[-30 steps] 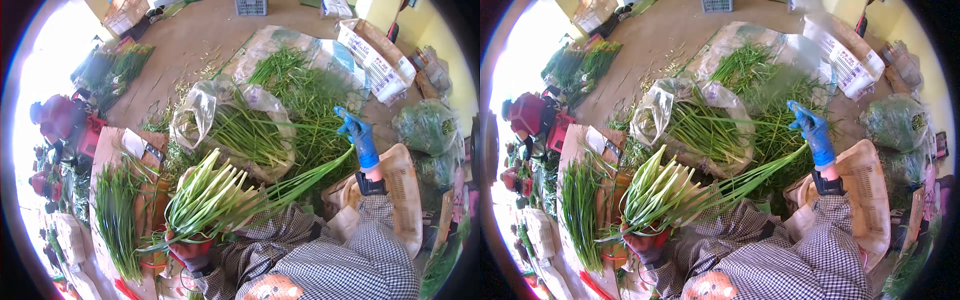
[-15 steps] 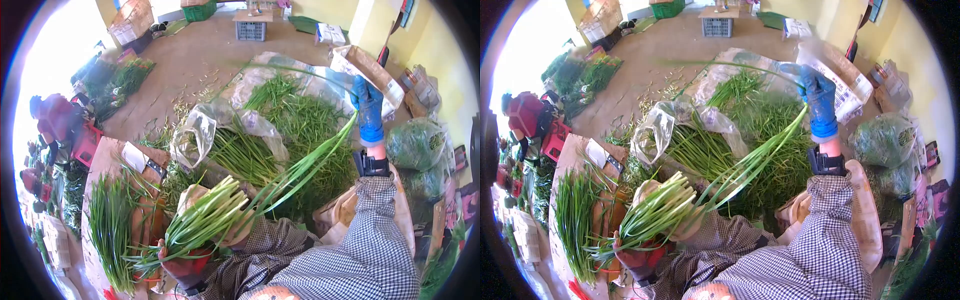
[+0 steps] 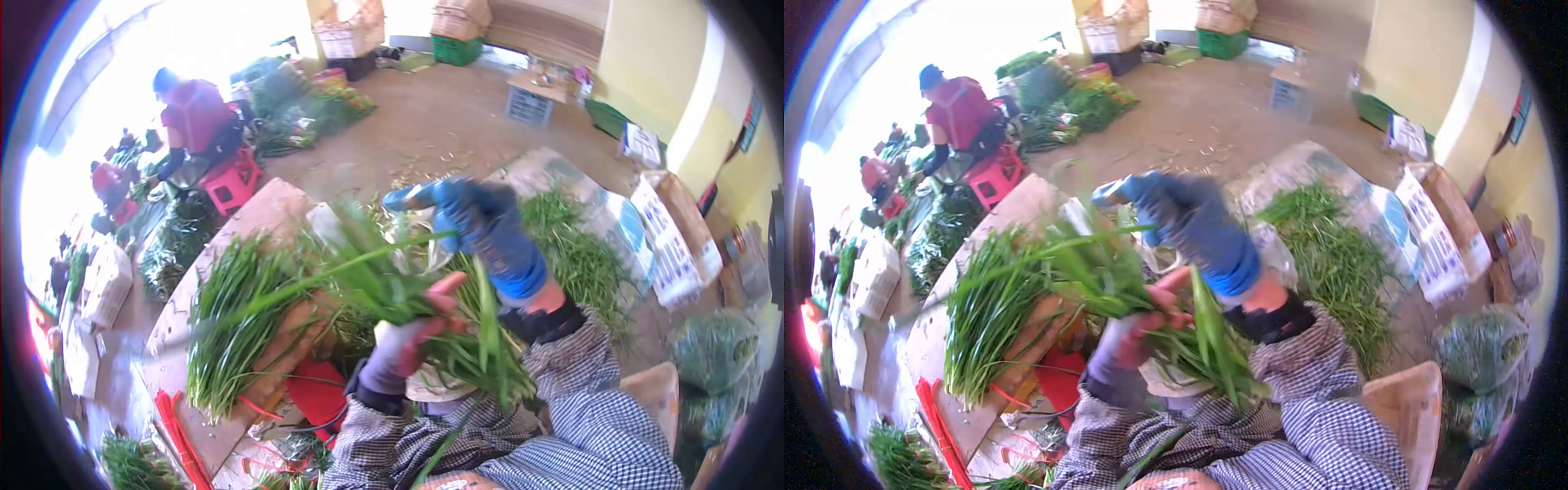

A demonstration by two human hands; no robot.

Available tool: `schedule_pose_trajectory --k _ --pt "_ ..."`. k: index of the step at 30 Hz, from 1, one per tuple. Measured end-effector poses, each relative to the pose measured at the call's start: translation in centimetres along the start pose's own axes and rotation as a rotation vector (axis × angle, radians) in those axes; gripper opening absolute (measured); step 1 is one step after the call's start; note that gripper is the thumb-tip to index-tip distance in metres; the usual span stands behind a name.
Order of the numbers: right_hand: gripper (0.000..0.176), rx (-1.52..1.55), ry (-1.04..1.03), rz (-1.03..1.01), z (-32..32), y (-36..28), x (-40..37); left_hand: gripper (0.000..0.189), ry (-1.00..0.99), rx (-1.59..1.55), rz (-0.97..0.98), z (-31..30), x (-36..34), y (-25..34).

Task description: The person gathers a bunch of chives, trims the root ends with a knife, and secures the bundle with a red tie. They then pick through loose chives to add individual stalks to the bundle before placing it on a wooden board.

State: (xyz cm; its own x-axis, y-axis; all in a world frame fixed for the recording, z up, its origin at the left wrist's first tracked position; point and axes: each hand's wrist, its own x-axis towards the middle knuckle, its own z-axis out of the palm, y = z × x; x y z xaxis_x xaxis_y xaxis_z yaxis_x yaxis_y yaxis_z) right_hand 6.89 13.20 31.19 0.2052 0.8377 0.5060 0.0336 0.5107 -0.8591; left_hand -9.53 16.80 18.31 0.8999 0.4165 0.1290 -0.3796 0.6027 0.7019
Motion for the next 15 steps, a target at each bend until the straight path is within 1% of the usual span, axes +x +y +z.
schedule_pose_trajectory --k 2,3,4,5,6,7,8,9,10,11,12,13,14,15 --pt "0.020 -0.195 0.025 0.016 2.7 1.0 1.1 0.049 -0.189 0.132 0.069 -0.4 0.6 -0.7" --pt "0.021 -0.290 0.002 -0.020 2.9 1.8 1.5 0.049 -0.193 0.136 0.078 -0.3 0.0 -0.8" --pt "0.021 -0.290 -0.003 -0.023 3.0 2.9 1.6 0.050 -0.181 0.045 0.132 -0.4 -1.0 -1.2" --pt "0.022 -0.355 0.036 -0.118 3.0 4.1 1.5 0.052 -0.164 -0.048 0.189 -0.5 -1.7 -1.4" --pt "0.022 -0.417 0.074 -0.213 3.1 5.0 1.5 0.052 -0.157 -0.048 0.200 -0.6 -2.0 -1.5" --pt "0.023 -0.524 0.080 -0.252 2.8 5.5 1.4 0.054 -0.137 -0.109 0.167 -0.8 -2.2 -1.8" --pt "0.023 -0.517 0.069 -0.249 2.7 5.9 0.9 0.056 -0.116 -0.170 0.133 -1.1 -2.5 -2.0" --pt "0.025 -0.599 0.048 -0.124 3.1 5.5 0.4 0.070 -0.063 -0.118 0.063 -1.9 -2.6 -2.2" --pt "0.027 -0.685 0.030 -0.001 3.1 5.2 0.2 0.070 -0.061 -0.117 0.067 -2.1 -2.9 -2.7" --pt "0.030 -0.585 -0.031 -0.106 2.4 6.9 0.2 0.057 -0.026 -0.259 0.074 -1.8 -2.9 -3.3" --pt "0.030 -0.586 -0.031 -0.108 1.9 7.1 0.5 0.045 0.010 -0.401 0.081 -1.7 -3.1 -3.7" --pt "0.032 -0.510 0.098 -0.204 1.4 7.2 1.0 0.048 -0.064 -0.439 0.078 -2.9 -2.9 -4.4" --pt "0.034 -0.429 0.222 -0.299 0.9 7.1 1.2 0.048 -0.060 -0.438 0.087 -3.9 -3.1 -4.8" --pt "0.035 -0.381 0.223 -0.088 0.1 5.9 0.3 0.063 -0.046 -0.364 0.071 -4.7 -3.3 -5.1"
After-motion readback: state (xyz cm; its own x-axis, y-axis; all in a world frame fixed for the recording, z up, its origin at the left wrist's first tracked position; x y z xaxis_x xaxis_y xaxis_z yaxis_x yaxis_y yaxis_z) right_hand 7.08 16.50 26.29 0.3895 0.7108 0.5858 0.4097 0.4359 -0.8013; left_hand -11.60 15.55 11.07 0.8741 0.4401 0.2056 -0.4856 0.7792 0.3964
